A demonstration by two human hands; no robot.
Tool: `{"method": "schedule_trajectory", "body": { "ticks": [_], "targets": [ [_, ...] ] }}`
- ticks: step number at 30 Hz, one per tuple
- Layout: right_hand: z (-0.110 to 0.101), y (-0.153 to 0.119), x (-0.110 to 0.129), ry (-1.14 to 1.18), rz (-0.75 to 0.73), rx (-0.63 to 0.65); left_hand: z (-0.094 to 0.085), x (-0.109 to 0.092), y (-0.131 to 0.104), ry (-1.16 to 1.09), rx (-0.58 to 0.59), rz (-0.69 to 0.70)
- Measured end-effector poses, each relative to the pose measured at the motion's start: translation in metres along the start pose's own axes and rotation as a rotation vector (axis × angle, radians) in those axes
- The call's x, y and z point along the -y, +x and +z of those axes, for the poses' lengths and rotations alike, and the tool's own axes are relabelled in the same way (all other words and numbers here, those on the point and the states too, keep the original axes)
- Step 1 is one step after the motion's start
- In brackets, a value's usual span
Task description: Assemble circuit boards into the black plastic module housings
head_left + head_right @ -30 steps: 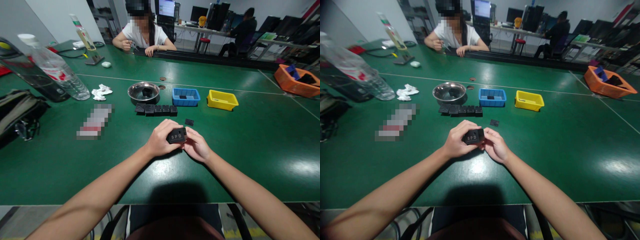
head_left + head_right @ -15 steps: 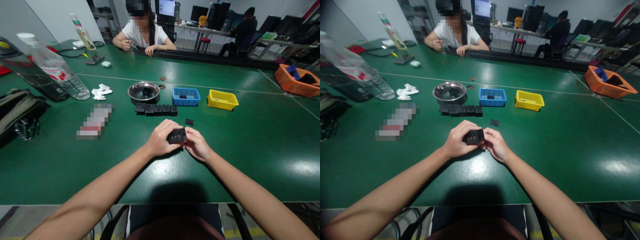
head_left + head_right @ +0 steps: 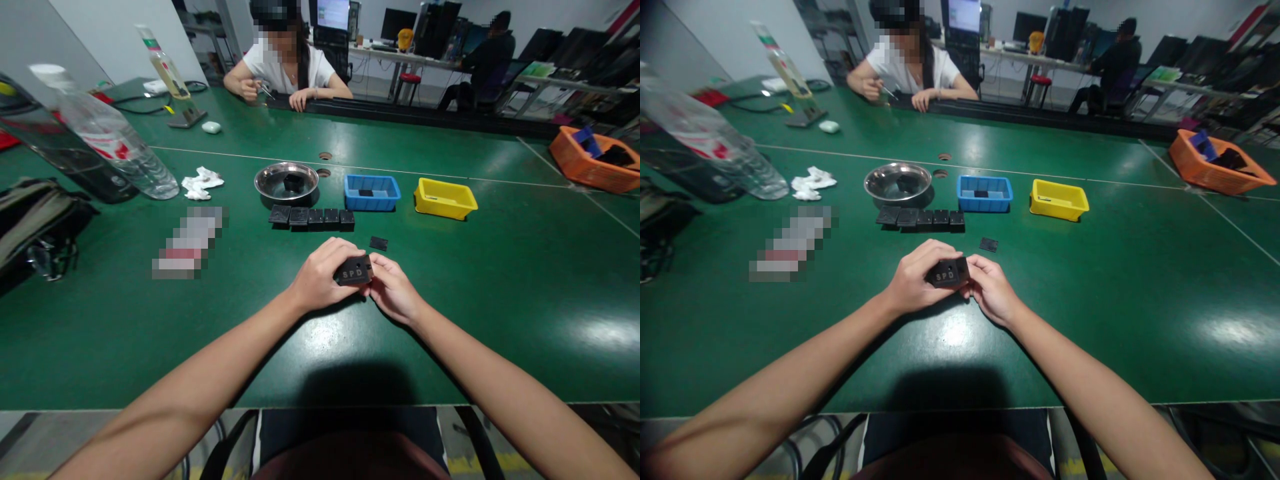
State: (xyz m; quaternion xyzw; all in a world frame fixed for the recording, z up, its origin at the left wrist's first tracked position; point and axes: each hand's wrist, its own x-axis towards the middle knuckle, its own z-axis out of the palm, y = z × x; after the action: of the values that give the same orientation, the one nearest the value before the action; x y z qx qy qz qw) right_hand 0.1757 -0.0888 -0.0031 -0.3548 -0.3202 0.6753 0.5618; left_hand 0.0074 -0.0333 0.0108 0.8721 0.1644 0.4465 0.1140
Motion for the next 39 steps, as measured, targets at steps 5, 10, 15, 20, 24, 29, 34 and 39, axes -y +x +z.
{"method": "schedule_trajectory", "body": {
  "ticks": [5,10,15,20,24,29,34,39],
  "targets": [
    [0.001,-0.001,0.0,0.061,0.014,0.006,0.0,0.0,0.001,0.006,-0.009,-0.016],
    [0.001,-0.002,0.0,0.092,0.033,0.031,0.0,-0.001,0.001,0.0,-0.011,-0.036],
    [0.0,-0.002,0.001,0.12,0.055,0.042,0.0,-0.002,0.0,-0.019,-0.023,-0.05],
    [-0.001,-0.002,0.003,0.115,0.041,0.055,-0.001,-0.003,0.0,-0.058,-0.034,-0.064],
    [-0.002,-0.001,0.006,0.068,0.025,0.087,-0.001,-0.005,0.001,-0.082,-0.051,-0.088],
    [-0.001,-0.001,0.009,-0.017,-0.001,0.067,-0.002,-0.007,0.002,-0.092,-0.05,-0.084],
    [-0.001,-0.001,0.009,-0.112,-0.046,0.041,-0.002,-0.006,0.002,-0.085,-0.033,-0.088],
    [-0.003,0.0,0.007,-0.147,-0.07,0.034,-0.001,-0.005,0.001,-0.061,-0.015,-0.083]
  ]
}}
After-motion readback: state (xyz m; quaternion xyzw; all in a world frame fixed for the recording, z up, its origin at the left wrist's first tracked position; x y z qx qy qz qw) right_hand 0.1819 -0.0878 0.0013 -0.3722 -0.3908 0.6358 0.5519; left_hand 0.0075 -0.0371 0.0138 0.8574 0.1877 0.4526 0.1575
